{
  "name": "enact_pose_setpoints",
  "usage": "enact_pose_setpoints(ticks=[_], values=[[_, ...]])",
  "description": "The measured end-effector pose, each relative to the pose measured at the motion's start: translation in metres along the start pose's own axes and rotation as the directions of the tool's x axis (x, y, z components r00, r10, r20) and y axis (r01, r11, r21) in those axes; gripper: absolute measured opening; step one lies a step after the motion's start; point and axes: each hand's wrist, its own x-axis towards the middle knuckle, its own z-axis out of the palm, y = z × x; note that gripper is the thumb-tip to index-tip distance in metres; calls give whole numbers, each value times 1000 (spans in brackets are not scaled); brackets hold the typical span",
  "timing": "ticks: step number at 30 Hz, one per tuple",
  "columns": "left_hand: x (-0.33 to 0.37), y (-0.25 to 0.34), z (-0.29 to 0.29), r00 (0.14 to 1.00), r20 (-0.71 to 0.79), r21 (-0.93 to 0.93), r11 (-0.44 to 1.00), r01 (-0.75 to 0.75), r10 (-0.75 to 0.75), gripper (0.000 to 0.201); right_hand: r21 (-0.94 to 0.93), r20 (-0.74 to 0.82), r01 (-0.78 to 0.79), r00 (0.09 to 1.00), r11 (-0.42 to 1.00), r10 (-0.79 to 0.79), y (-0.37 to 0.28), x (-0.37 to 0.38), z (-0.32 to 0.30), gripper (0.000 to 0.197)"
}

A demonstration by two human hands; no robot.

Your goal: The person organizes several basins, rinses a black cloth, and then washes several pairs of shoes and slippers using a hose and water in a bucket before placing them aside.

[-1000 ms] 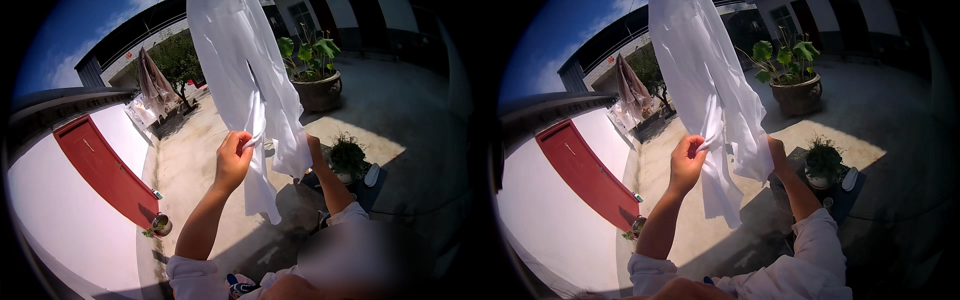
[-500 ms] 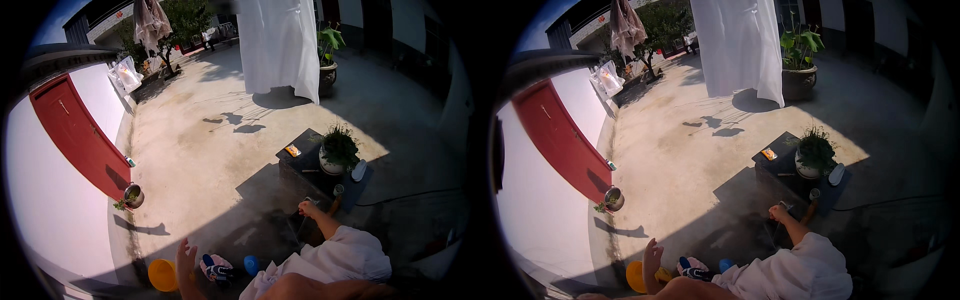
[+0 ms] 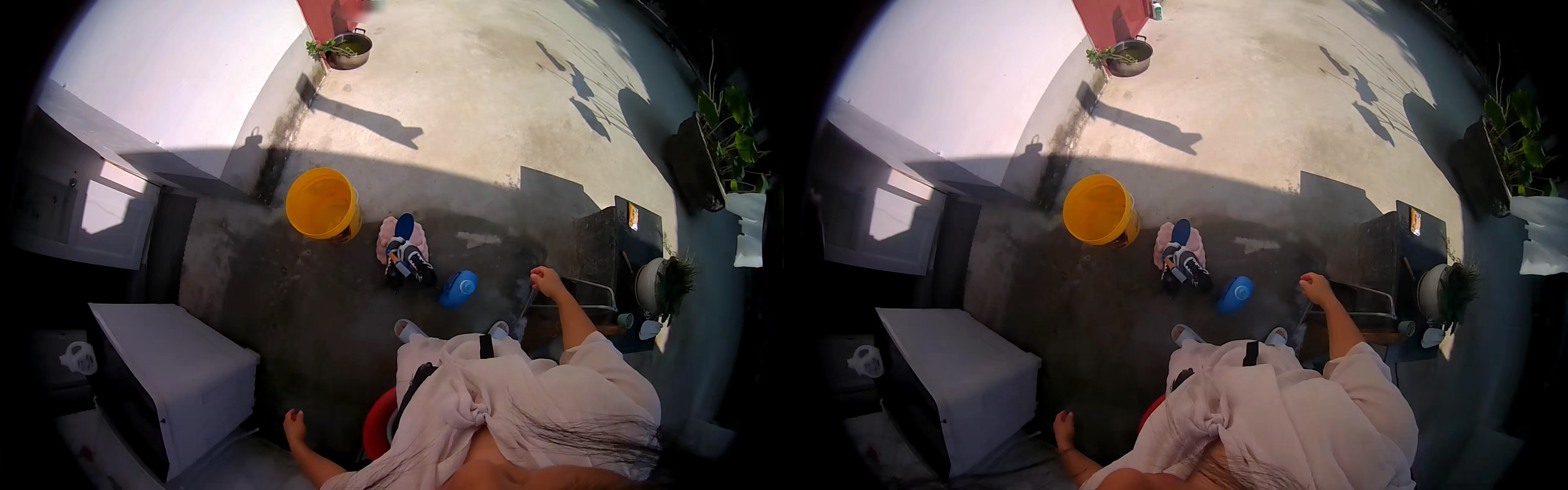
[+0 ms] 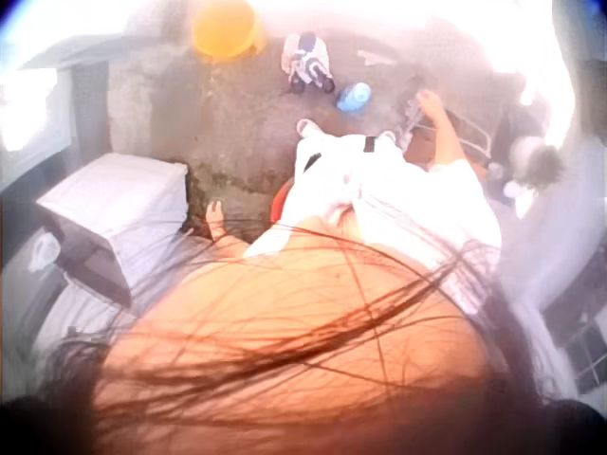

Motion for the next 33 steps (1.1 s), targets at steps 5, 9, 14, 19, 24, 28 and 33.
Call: enact_pose_setpoints(ticks=[5,9,14,19,24,28,33], values=[[-5,-167,-2,817,337,-193,815,546,-468,20,-204,163,131,982,970,-98,-59,39,82,28],[24,-157,9,811,182,-369,725,581,-557,27,-373,209,289,952,882,-223,-89,78,131,28],[68,-50,43,862,255,-507,699,504,-438,28,-471,352,389,906,792,-236,-136,121,194,28],[61,-63,107,842,379,-383,763,520,-384,28,-421,448,433,863,797,-233,-183,136,250,26],[42,-69,153,777,434,-405,672,620,-456,30,-264,453,136,892,955,-2,-211,168,293,31],[46,-31,168,772,381,-530,564,633,-509,31,-51,468,-304,834,951,292,-221,213,365,49],[35,-6,214,768,363,-688,404,603,-527,35,241,559,-537,758,808,337,-253,301,475,81]])
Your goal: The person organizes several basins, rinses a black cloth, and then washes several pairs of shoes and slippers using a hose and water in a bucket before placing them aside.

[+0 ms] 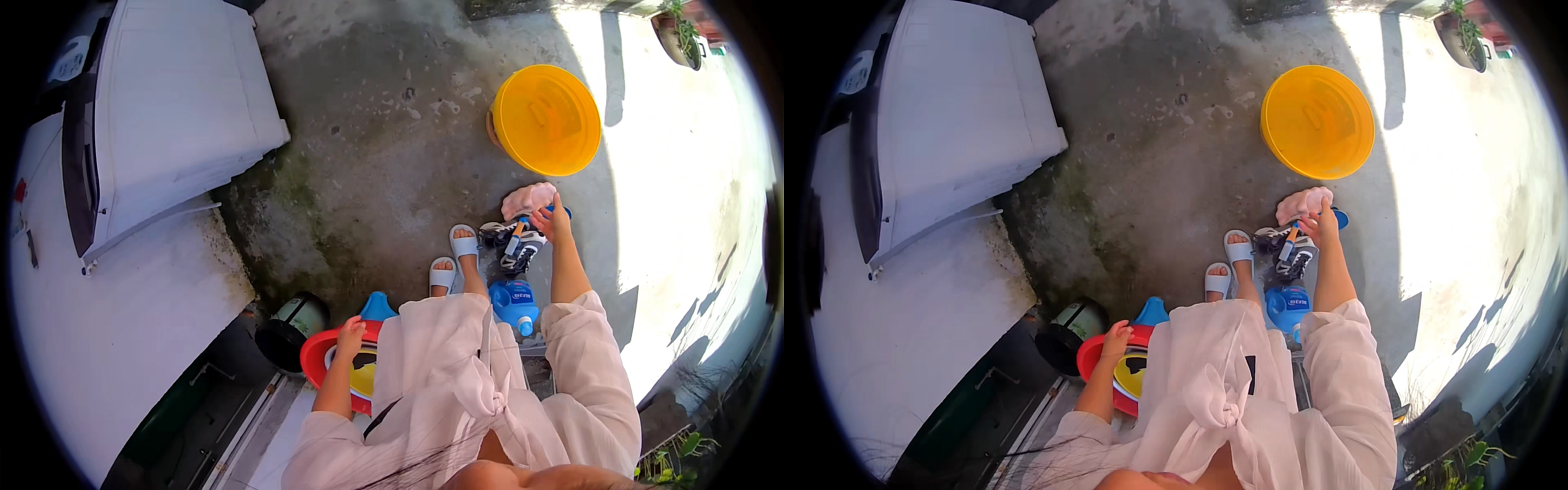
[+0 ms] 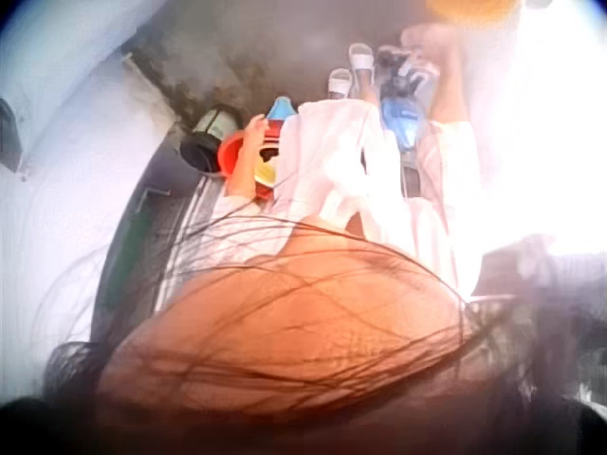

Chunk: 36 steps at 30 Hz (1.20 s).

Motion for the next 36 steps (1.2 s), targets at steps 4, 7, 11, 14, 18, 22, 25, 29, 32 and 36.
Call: enact_pose_setpoints(ticks=[4,7,11,14,18,22,25,29,32,36], values=[[-39,-48,9,992,-127,81,996,40,-30,35,103,-17,65,998,993,-64,-11,53,81,85],[-11,-34,40,987,-160,-14,1000,21,-23,34,185,26,279,957,942,-288,-28,125,45,39],[26,-6,85,987,-157,-156,988,-3,-22,34,76,6,508,860,858,-510,-2,86,60,36],[72,15,114,986,-65,-363,917,-165,151,43,-129,32,540,840,831,-541,59,38,94,40],[117,122,132,980,-45,-648,741,-176,194,72,-336,181,626,776,704,-604,122,1,131,32],[156,150,117,984,-89,-779,604,-167,156,71,-495,355,596,803,633,-479,184,6,177,49],[186,101,97,947,-318,-641,744,-187,-36,47,-340,557,545,774,766,-302,210,-6,186,58],[178,62,81,970,-233,-757,613,-226,70,49,-519,65,481,847,706,-528,224,31,86,69],[160,54,144,998,21,-744,668,-19,51,63,-961,-11,212,618,180,-786,205,67,-38,90],[203,-3,273,881,438,-8,981,-192,177,60,-990,135,51,636,-133,-760,154,101,-99,93]])
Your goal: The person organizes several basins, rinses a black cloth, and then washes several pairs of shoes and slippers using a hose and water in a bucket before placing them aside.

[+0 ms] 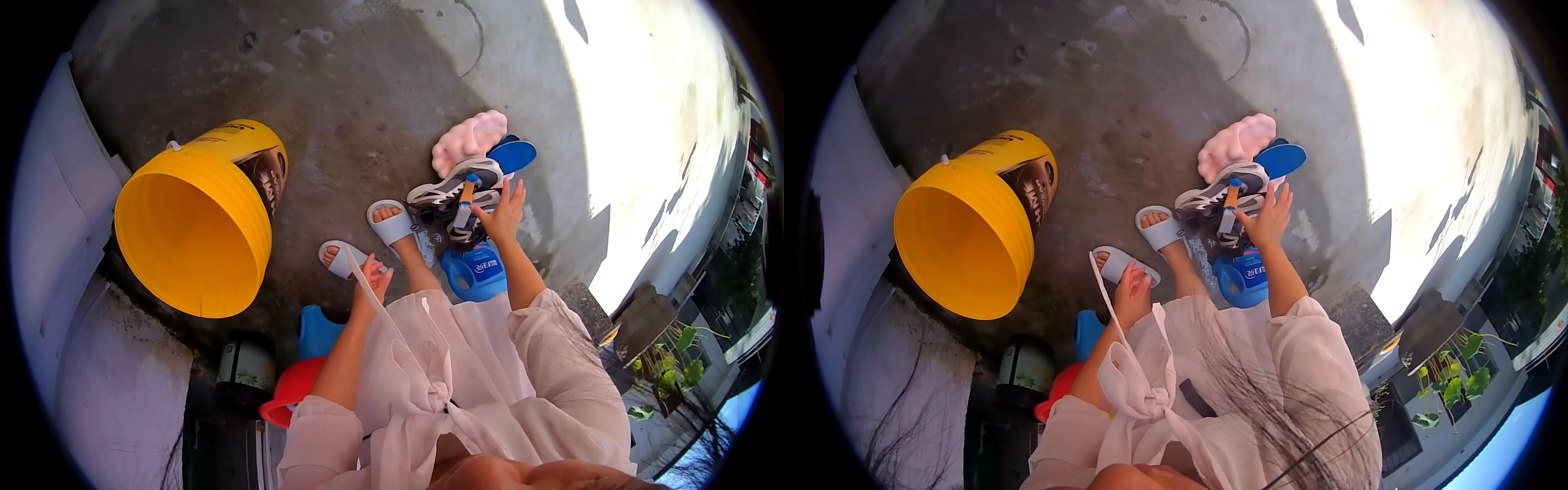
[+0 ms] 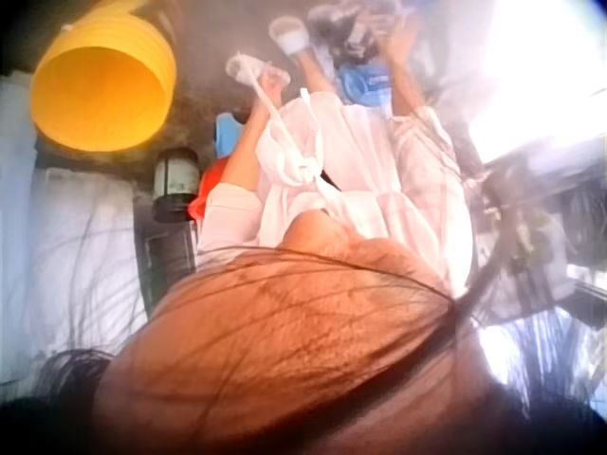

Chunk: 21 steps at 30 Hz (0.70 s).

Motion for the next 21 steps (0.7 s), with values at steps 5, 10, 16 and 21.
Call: enact_pose_setpoints(ticks=[5,10,16,21], values=[[123,2,115,985,10,178,970,168,-173,44,-116,133,-138,979,984,153,-36,16,-2,90],[164,16,174,895,-168,-97,910,403,-414,71,-125,-18,-112,994,986,111,-34,13,36,73],[168,38,173,886,6,-564,730,386,-463,66,-31,-38,-128,991,991,127,-18,19,43,37],[182,17,174,899,-47,-498,790,358,-436,38,99,-175,-67,981,993,83,-16,24,43,29]])
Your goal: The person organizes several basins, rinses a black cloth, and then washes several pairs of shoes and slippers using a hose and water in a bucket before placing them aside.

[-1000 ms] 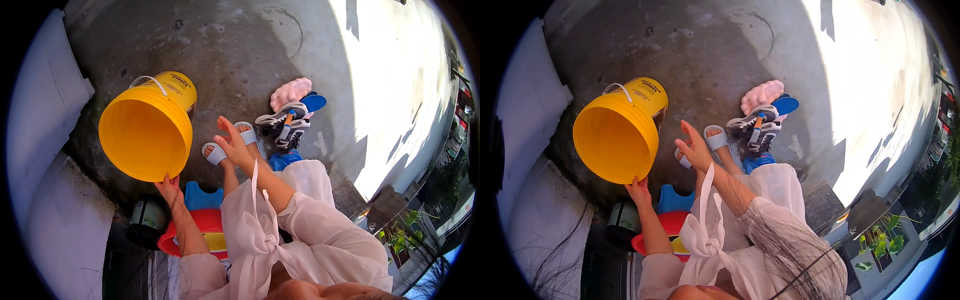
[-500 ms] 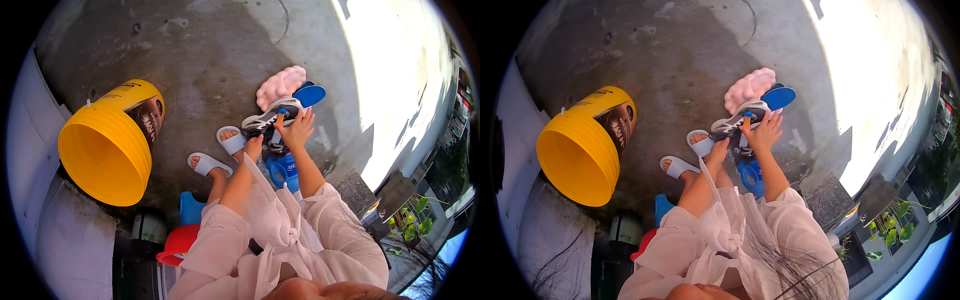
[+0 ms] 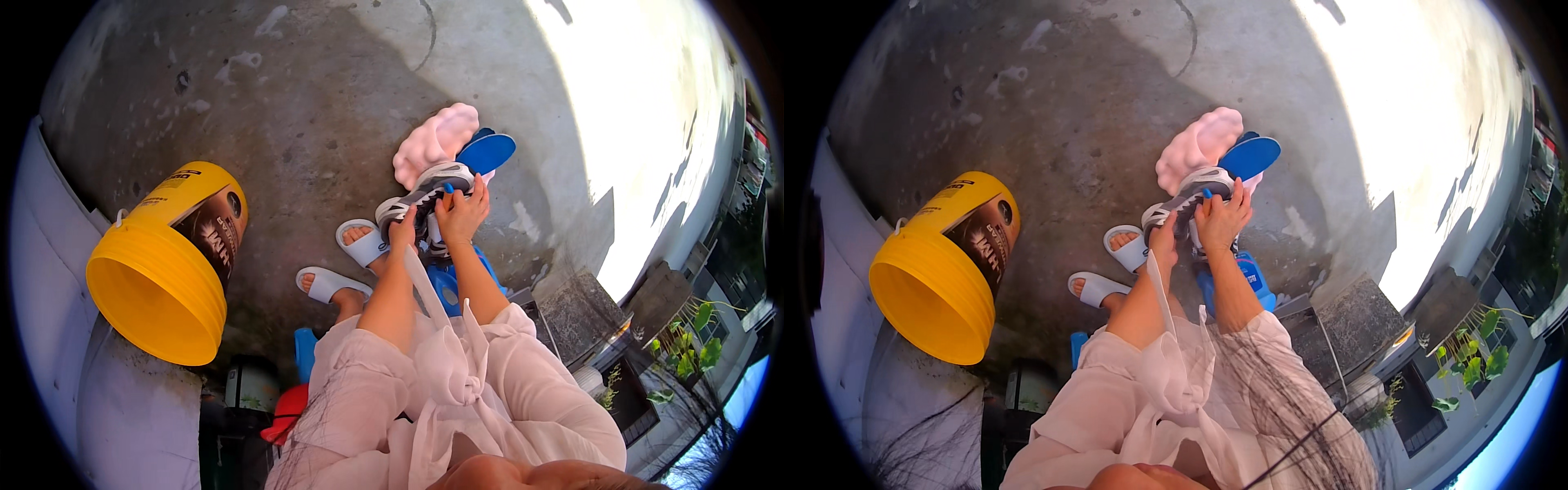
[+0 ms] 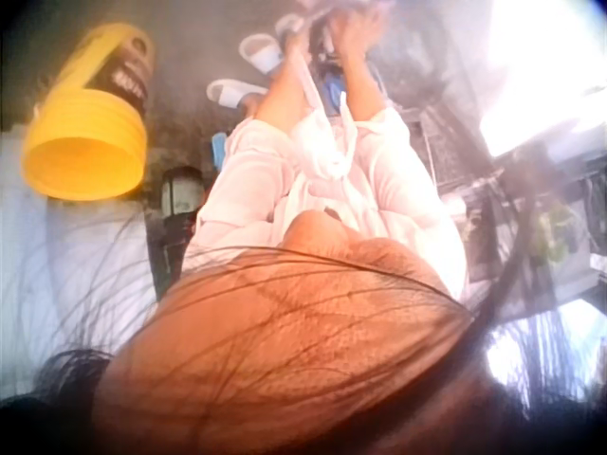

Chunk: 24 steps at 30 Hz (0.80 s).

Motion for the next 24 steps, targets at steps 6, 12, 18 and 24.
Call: enact_pose_setpoints(ticks=[6,12,18,24], values=[[-11,8,-2,989,114,84,991,-102,92,36,399,266,40,951,916,-157,74,2,-19,39],[-34,21,-5,988,82,0,992,-128,128,36,264,544,348,716,899,-437,76,23,-48,60],[-113,44,-68,964,206,-463,885,-53,166,29,223,475,307,794,925,-378,58,-7,-151,47],[-284,116,-180,893,209,-669,724,-166,397,40,665,354,-362,923,653,152,17,1,-315,33]])
